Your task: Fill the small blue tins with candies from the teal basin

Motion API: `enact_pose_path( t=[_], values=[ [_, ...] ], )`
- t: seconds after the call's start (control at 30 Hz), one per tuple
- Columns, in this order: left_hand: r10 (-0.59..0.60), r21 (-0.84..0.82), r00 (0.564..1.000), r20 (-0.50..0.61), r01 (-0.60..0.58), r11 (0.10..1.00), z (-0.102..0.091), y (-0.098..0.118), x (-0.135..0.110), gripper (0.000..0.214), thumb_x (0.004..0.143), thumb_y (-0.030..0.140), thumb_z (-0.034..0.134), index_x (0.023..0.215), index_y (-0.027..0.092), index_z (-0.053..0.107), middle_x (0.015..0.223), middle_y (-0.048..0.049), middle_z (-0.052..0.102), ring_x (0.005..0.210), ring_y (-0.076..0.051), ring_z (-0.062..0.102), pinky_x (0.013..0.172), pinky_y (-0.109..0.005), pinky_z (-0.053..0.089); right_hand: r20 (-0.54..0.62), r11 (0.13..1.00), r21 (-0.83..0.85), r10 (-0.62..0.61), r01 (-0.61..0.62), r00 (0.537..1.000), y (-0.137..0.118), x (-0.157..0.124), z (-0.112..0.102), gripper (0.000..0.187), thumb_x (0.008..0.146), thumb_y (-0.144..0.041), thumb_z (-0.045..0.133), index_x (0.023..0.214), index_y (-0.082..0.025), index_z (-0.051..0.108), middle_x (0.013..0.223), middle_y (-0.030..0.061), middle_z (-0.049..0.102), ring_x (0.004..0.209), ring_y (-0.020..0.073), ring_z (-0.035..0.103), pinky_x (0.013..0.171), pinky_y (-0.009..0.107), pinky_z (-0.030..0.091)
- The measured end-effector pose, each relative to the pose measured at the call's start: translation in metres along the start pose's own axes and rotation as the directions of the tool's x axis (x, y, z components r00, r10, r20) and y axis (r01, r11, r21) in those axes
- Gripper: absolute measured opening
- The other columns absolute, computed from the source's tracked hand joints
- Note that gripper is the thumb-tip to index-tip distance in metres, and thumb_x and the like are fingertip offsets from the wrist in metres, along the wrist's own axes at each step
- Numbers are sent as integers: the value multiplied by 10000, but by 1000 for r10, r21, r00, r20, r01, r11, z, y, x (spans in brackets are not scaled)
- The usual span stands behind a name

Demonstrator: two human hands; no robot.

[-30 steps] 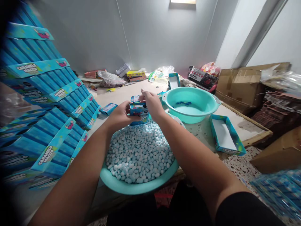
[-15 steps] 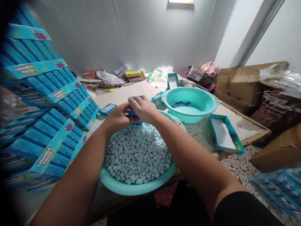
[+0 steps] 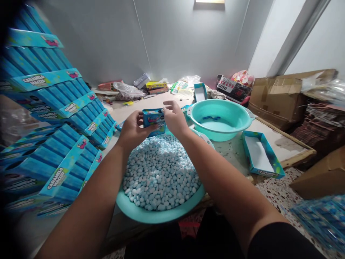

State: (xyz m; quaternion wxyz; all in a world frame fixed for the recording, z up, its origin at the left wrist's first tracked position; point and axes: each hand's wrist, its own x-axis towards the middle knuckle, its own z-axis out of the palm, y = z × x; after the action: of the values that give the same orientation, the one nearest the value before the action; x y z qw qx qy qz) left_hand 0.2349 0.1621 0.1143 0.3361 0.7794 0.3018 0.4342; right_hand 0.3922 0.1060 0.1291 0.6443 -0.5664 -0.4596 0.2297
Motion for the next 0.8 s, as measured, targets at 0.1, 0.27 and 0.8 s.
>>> enact_pose_path(
  t=[0.1, 0.27, 0.8],
  values=[
    [-3, 23, 998, -56, 4, 1000, -2, 1, 1, 478, 632, 308, 827, 1032, 188, 596, 956, -58, 716, 839, -204, 675, 727, -339, 559, -8, 999, -44, -8, 7, 1000, 3, -1, -1, 169, 809, -264, 553, 934, -169, 616, 928, 78, 639, 828, 189, 614, 741, 350, 501],
    [11, 52, 997, -70, -7, 999, -3, 6, 0, 470, 631, 303, 828, 1026, 190, 599, 949, -49, 717, 829, -196, 673, 730, -335, 558, -17, 992, -112, -52, 50, 999, 5, 1, -4, 166, 804, -286, 558, 884, -164, 636, 824, 50, 635, 757, 169, 610, 700, 329, 481],
    [-15, -30, 986, -166, 10, 1000, -2, 6, 0, 477, 623, 289, 824, 1019, 189, 578, 1008, -66, 707, 862, -200, 682, 769, -335, 562, 78, 995, -90, 59, -52, 995, 3, 0, 1, 336, 947, -406, 395, 1144, -185, 553, 988, 89, 643, 764, 170, 609, 648, 300, 470]
  ],
)
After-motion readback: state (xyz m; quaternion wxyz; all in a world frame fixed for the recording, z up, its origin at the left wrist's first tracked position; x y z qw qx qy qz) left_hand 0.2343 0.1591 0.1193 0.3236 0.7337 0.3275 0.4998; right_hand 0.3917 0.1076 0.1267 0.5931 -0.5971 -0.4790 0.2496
